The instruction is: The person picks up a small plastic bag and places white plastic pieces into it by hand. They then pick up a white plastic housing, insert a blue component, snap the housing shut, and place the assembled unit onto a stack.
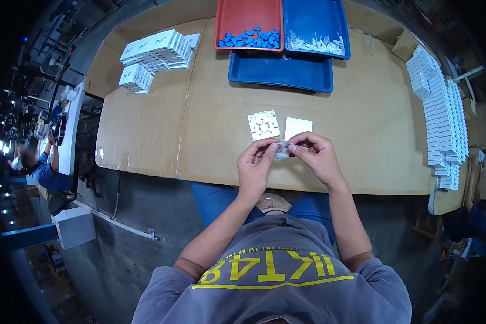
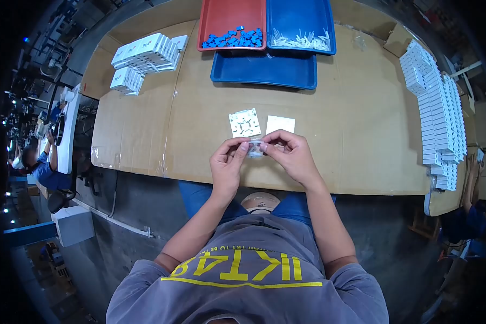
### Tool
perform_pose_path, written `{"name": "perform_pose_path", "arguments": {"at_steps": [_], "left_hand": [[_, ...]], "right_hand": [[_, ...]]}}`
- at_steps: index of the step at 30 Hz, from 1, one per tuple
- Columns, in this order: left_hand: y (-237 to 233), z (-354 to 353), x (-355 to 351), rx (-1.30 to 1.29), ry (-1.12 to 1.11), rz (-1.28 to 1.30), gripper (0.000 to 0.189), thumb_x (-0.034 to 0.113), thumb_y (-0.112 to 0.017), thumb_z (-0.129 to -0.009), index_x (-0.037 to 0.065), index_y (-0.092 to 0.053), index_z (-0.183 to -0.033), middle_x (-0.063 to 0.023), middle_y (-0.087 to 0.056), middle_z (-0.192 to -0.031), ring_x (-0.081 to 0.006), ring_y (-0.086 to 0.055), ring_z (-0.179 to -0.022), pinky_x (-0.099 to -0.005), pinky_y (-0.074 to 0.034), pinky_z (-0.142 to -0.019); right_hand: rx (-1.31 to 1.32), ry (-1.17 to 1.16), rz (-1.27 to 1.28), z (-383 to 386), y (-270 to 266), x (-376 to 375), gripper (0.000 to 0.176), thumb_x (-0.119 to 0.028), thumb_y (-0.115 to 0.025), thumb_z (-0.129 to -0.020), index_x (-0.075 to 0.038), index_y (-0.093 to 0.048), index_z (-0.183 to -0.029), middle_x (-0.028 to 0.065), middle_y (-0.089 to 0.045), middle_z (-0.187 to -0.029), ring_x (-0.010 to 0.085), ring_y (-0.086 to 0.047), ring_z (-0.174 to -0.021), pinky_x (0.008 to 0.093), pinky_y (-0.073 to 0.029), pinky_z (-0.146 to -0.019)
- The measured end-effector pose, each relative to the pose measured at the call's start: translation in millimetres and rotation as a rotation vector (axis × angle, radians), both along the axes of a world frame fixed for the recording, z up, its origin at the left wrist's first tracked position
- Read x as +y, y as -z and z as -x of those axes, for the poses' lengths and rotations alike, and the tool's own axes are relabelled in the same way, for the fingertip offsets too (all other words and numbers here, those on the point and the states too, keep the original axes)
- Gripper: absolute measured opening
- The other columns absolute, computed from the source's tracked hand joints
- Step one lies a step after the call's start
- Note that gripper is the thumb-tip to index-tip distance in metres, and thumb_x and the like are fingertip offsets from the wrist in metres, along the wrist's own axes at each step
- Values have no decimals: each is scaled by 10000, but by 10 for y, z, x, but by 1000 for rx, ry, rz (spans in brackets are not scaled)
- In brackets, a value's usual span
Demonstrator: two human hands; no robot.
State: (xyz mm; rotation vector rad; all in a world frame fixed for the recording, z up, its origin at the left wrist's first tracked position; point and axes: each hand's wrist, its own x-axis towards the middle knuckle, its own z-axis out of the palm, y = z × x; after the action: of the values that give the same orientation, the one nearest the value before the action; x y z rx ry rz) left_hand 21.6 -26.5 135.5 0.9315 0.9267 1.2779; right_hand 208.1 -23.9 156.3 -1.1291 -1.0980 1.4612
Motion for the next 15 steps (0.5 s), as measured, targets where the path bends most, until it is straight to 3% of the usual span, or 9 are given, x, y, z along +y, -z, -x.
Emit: {"name": "perform_pose_path", "arguments": {"at_steps": [7,15], "left_hand": [[74,7,-32,1,34,66,189,79,-690,-1023,-49,-696,-1162,-94,-741,-1089,-130,-697,-1024,-270,-552,-924],[38,19,-30,52,57,54,196,88,-703,-1015,-48,-690,-1155,-100,-736,-1088,-134,-698,-1031,-272,-553,-942]], "right_hand": [[19,42,-2,39,95,-73,109,-9,-730,-965,19,-694,-1064,39,-710,-995,83,-666,-928,239,-566,-833],[55,53,30,65,120,-80,101,-43,-726,-978,15,-687,-1050,27,-699,-930,72,-648,-816,241,-538,-688]]}}
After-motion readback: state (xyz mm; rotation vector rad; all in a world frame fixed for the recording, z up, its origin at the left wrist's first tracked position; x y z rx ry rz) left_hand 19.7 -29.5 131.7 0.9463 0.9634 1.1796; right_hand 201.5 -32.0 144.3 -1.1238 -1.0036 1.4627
